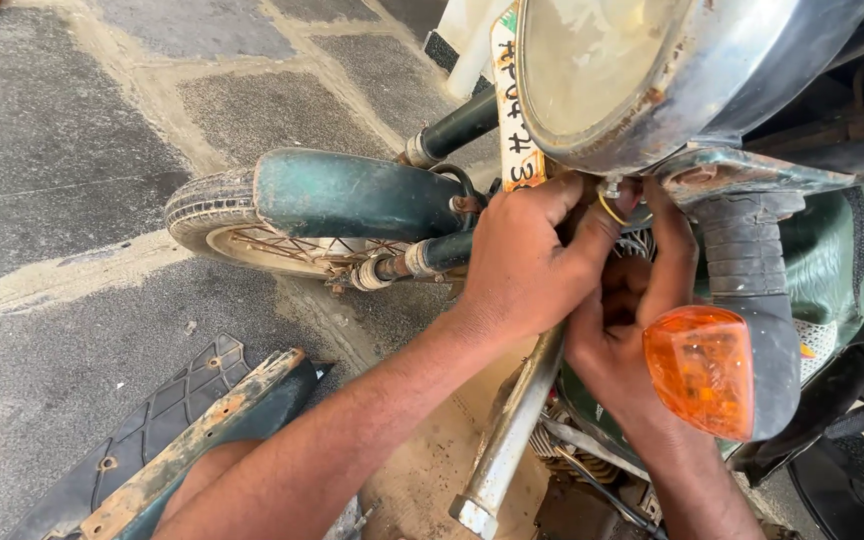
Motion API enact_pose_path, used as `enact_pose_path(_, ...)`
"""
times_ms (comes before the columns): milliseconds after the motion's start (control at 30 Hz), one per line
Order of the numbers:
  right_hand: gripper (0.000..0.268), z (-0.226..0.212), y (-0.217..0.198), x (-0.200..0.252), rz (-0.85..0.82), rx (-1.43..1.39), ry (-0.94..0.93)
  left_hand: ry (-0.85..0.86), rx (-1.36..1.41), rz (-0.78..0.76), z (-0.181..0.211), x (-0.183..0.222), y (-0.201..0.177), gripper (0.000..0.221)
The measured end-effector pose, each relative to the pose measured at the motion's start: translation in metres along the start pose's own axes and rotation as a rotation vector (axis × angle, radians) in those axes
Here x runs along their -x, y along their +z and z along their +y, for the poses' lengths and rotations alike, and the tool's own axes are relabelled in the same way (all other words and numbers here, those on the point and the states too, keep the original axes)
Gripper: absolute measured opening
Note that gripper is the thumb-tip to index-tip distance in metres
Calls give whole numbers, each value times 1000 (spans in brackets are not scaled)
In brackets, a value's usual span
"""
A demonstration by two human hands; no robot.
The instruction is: The person works on the front of a green TVS motorcycle, manipulating the headlight wiring and connectors near the handlebar and front panel by hand. They turn and reposition the motorcycle's front section while handling wires and the license plate area, continuing to work on the wiring connections.
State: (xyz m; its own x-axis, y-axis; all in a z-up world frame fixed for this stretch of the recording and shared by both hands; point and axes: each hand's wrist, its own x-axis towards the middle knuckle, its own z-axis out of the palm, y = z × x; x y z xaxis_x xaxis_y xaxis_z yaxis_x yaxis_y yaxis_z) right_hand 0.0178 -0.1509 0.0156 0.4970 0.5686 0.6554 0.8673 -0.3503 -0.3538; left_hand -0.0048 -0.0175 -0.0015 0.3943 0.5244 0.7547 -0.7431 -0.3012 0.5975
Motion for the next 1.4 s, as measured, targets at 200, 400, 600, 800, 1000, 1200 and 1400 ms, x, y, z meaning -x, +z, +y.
enact_pose_path(200, 87, -8, 0, 0, -33, -27, 37, -122, -148, -171, 7, -11, -14, 22)
enact_pose_path(400, 90, -21, -7, -1, -42, 214, 74, 29, -159, -79, -7, -1, -5, 16)
enact_pose_path(600, 86, -23, -12, -4, -38, 336, 34, 46, -130, -22, -4, -4, 2, 22)
enact_pose_path(800, 88, -14, -10, -5, -40, 265, -5, 70, -119, 7, -5, -5, 7, 18)
enact_pose_path(1000, 87, -11, -11, -4, -32, 290, -1, 40, -113, -21, -5, -6, 6, 16)
enact_pose_path(1200, 89, -2, -11, 0, -8, 387, -50, 18, -166, -57, -1, -9, 2, 14)
enact_pose_path(1400, 82, -25, -10, -2, 8, 340, -110, -19, -237, -88, 8, -8, -5, 17)
